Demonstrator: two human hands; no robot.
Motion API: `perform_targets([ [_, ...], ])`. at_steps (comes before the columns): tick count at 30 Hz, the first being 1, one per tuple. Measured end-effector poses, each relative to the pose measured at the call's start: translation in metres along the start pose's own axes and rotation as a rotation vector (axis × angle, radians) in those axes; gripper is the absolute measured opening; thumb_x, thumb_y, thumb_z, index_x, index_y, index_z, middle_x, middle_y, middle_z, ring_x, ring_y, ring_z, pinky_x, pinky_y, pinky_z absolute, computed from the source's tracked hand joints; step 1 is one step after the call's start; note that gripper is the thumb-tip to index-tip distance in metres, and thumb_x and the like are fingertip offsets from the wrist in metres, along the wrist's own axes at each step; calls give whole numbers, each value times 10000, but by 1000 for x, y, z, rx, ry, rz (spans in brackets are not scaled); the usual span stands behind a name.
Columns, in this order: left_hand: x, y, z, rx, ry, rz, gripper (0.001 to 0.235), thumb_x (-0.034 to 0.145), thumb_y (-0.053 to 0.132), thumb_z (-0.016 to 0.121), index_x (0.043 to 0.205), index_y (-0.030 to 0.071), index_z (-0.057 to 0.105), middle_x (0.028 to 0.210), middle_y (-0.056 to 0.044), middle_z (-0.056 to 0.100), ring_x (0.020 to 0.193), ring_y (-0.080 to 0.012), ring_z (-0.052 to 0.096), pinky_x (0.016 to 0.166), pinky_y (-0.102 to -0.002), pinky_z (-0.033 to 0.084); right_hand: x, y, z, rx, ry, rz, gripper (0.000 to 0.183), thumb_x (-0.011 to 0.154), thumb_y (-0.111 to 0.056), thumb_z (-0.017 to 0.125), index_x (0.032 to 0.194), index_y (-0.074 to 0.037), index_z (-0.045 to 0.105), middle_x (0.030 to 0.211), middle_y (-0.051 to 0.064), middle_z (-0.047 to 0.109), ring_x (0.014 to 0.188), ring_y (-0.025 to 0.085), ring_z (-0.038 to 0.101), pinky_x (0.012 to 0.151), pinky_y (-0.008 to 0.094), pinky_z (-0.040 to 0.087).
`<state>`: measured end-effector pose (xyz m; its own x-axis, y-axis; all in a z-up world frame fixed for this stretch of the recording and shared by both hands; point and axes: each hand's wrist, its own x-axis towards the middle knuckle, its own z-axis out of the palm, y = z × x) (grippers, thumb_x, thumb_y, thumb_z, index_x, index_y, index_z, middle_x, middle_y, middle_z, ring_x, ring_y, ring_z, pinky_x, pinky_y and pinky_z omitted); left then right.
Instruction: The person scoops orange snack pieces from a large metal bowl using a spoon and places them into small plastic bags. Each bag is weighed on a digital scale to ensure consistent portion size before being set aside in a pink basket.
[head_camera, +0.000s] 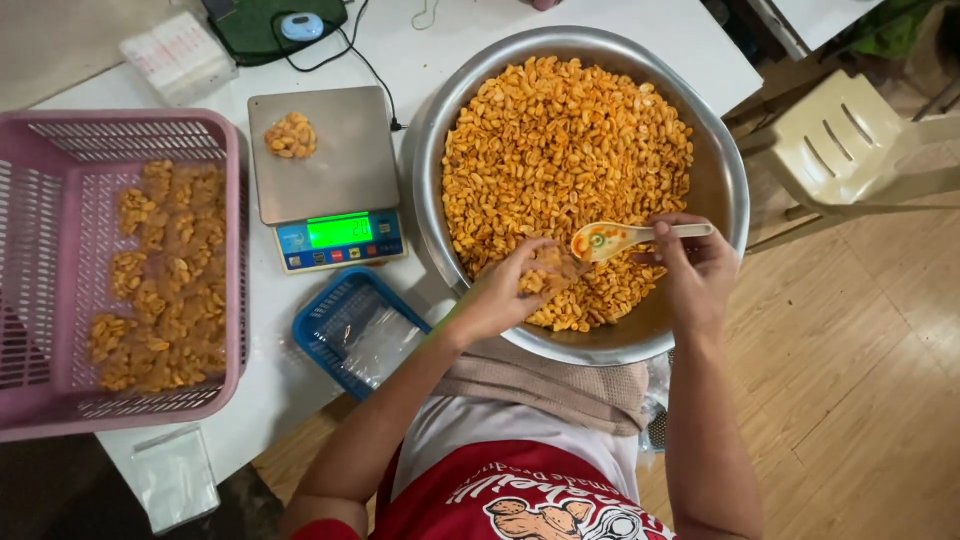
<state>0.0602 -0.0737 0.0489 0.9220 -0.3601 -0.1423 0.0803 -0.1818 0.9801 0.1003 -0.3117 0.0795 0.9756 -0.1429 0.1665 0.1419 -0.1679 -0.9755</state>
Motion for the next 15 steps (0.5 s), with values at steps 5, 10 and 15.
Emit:
perform_targets([
  [5, 5, -17, 4, -1, -3, -25, 828, 804, 5, 741, 1530, 244, 423, 1251, -78, 730, 1208, -330, 672, 957, -445, 571, 0, -1, 2, 62, 63, 32, 120, 1057, -91, 712, 1096, 13, 669, 1037, 163, 694, 873, 183, 688, 712, 407, 678],
  [10, 11, -88, 3, -346, 193, 118, 404, 908, 130, 778, 1282, 171, 631, 1033, -73, 746, 958, -238, 683, 803, -383, 586, 7, 35, -17, 16, 81, 96, 129, 1052, -146, 747, 1126, -57, 691, 1062, 102, 684, 885, 154, 687, 755, 364, 671],
  [15, -72, -83, -165, -739, 706, 144, 128, 910, 43, 724, 1030, 71, 760, 716, 21, 660, 620, -90, 622, 653, -141, 574, 1, 61, -34, -106, -69, 46, 136, 1157, -136, 739, 1206, -25, 678, 1105, 190, 674, 960, 257, 695, 790, 463, 636],
])
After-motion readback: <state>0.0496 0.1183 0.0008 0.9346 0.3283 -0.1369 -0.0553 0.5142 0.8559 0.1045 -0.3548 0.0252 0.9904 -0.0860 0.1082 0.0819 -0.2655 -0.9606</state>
